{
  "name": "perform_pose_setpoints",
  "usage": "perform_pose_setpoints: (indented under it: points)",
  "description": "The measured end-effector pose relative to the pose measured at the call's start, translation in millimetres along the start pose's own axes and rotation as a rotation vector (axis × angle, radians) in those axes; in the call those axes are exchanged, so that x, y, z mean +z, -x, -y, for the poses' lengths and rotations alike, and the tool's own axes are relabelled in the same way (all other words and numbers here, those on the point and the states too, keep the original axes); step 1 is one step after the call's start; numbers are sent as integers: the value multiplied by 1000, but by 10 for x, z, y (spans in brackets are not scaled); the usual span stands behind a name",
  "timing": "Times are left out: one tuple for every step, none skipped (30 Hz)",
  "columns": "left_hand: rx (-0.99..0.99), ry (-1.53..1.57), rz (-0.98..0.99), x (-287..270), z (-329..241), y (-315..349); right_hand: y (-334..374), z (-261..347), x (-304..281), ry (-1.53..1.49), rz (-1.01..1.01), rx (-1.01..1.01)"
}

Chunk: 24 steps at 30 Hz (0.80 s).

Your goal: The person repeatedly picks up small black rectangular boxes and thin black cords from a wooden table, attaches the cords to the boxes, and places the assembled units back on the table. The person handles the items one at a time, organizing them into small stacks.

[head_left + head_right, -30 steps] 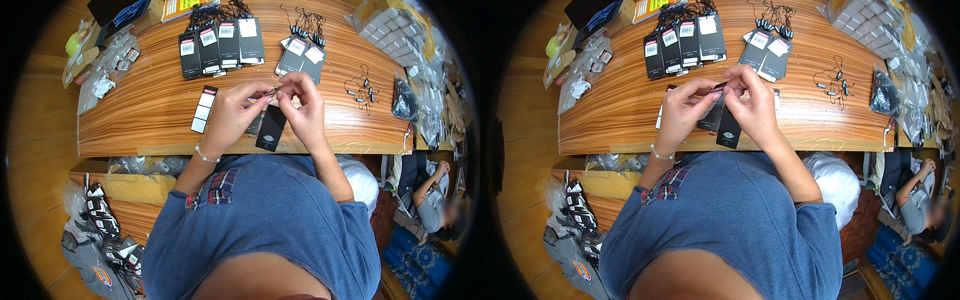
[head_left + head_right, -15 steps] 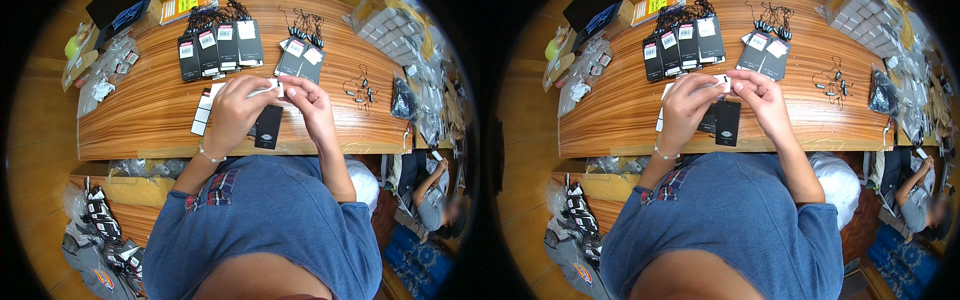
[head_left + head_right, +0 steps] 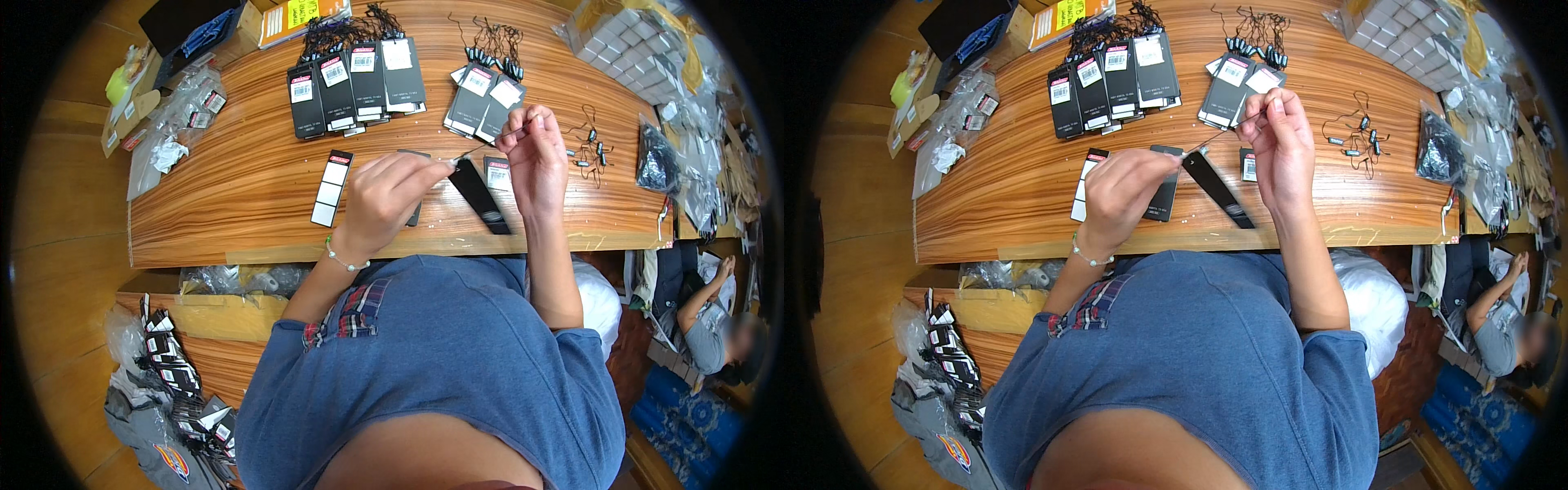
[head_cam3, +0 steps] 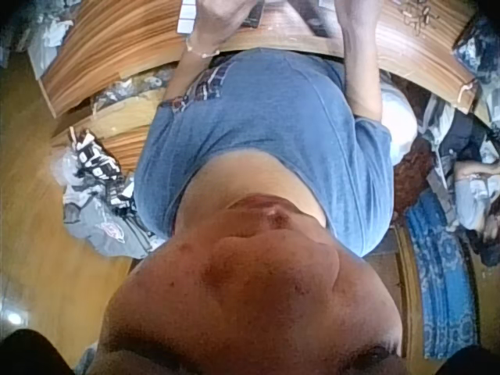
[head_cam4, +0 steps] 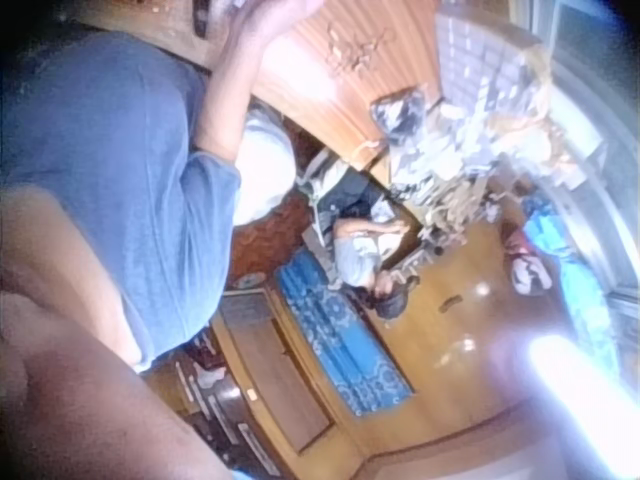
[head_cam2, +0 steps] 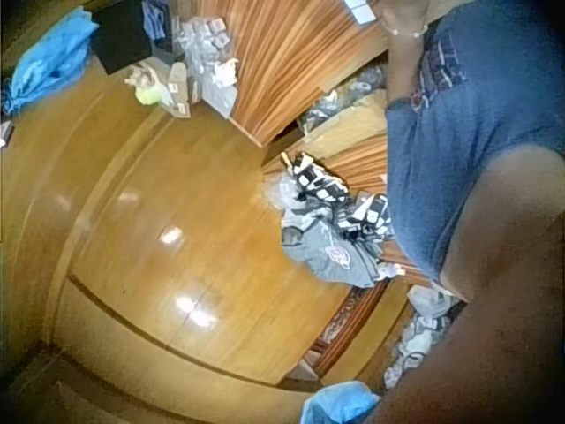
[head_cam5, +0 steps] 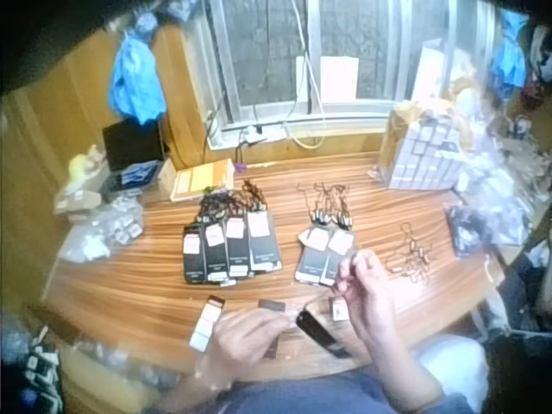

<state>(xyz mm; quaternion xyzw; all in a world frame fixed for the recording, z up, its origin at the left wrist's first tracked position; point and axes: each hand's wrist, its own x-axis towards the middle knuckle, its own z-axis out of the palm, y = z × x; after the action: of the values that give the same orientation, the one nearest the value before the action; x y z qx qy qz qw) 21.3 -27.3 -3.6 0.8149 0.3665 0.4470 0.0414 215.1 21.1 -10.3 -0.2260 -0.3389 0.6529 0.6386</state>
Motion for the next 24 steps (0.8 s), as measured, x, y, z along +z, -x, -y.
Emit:
perform_pose_setpoints:
  points:
    - [-16, 12, -21, 23, 19, 40, -14, -1, -6, -99, 112, -8]
    - [-32, 24, -43, 31, 34, 61, -10, 1, 9, -179, 177, 29]
    - [-33, 37, 15, 13, 51, 65, -2, 6, 45, -259, 241, 65]
    - [-127, 114, 20, 34, 44, 55, -6, 10, 73, -338, 306, 102]
    - [-221, 191, 25, 67, 29, 42, -23, -23, 56, -407, 356, 147]
    - [-314, 269, 30, 87, 21, 33, -19, -36, 87, -401, 340, 161]
    - [-362, 357, 45, 81, 16, 26, 1, -64, 131, -398, 323, 173]
    - [-409, 447, 61, 64, 6, 8, 13, -84, 159, -394, 307, 186]
    - [-456, 536, 76, 48, -6, -14, 18, -110, 150, -396, 337, 178]
    - [-457, 514, 100, 35, -21, -36, 26, -112, 165, -365, 335, 175]
    - [-458, 492, 125, 24, -38, -62, 41, -106, 189, -333, 332, 171]
    - [-459, 470, 150, 9, -61, -96, 58, -100, 215, -301, 329, 168]
    - [-546, 442, 192, -14, -131, -135, 78, -91, 232, -276, 331, 158]
    - [-515, 428, 178, -9, -134, -134, 93, -82, 251, -276, 333, 145]
    - [-484, 415, 164, -7, -128, -131, 105, -73, 270, -276, 334, 132]
    - [-451, 399, 149, -15, -119, -133, 107, -55, 287, -277, 338, 116]
    - [-401, 441, 139, -47, -95, -130, 99, -22, 289, -281, 344, 87]
    - [-454, 444, 135, -96, -92, -126, 92, 15, 291, -299, 359, 80]
    - [-508, 445, 130, -160, -100, -130, 80, 54, 301, -318, 375, 73]
    - [-562, 446, 124, -193, -107, -133, 74, 85, 315, -336, 391, 66]
    - [-585, 524, -18, -155, -127, -138, 78, 105, 330, -335, 385, 55]
    - [-606, 559, -63, -146, -125, -124, 72, 118, 340, -349, 393, 48]
    - [-625, 593, -108, -137, -117, -105, 65, 129, 347, -364, 401, 41]
    - [-645, 627, -153, -142, -113, -98, 61, 140, 357, -379, 409, 35]
